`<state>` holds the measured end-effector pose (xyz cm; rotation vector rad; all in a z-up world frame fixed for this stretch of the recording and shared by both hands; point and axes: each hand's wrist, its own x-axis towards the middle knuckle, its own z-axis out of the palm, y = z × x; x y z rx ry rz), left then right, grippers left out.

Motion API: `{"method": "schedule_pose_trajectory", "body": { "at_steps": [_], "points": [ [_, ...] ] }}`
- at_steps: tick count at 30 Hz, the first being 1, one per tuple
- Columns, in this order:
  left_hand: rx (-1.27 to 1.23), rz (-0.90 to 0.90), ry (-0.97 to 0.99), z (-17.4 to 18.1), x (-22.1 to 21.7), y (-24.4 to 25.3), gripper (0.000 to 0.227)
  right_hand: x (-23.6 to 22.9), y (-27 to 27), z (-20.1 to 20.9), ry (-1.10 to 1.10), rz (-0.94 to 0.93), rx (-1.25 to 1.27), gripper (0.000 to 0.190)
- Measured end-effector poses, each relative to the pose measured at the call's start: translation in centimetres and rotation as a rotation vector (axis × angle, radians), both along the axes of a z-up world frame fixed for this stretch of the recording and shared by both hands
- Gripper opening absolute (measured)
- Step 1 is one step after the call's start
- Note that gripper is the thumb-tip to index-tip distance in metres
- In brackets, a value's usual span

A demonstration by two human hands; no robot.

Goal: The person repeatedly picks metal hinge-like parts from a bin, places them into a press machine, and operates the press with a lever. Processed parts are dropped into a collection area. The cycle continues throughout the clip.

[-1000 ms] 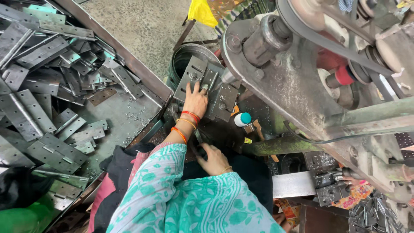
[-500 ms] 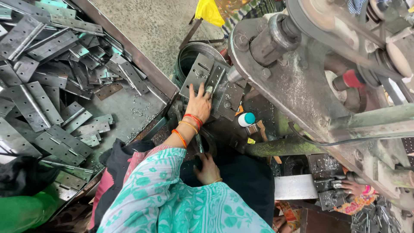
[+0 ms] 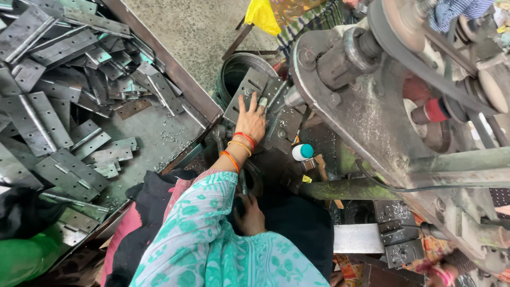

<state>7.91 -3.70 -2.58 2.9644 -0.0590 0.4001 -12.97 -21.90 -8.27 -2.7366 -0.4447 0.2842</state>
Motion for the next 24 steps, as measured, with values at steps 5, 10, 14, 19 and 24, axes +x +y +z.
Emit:
{"method": "schedule_pose_trajectory", "body": {
  "at_steps": [5, 10, 14, 19, 24],
  "points": [
    [-0.04, -0.005, -0.057, 0.2, -1.2, 0.4, 0.044, 0.0, -1.1, -3.4, -0.044, 0.041, 0.143, 0.039],
    [-0.126, 0.058, -0.165, 2.3, -3.8, 2.1, 0.038, 0.8, -2.0, -3.6, -0.118, 0.2, 0.229, 0.044],
    [-0.3, 0.072, -0.007, 2.7, -7.2, 8.3, 0.036, 3.4, -1.6, 0.1, -0.091, 0.262, 0.128, 0.053],
    [-0.388, 0.289, -0.145, -3.4, -13.7, 18.6, 0.04, 5.2, -0.6, 6.5, 0.083, 0.191, 0.076, 0.045],
    [-0.059, 0.839, -0.039, -12.5, -24.3, 24.9, 0.025, 4.9, 1.3, 8.7, 0.089, 0.204, 0.027, 0.046]
  ]
}}
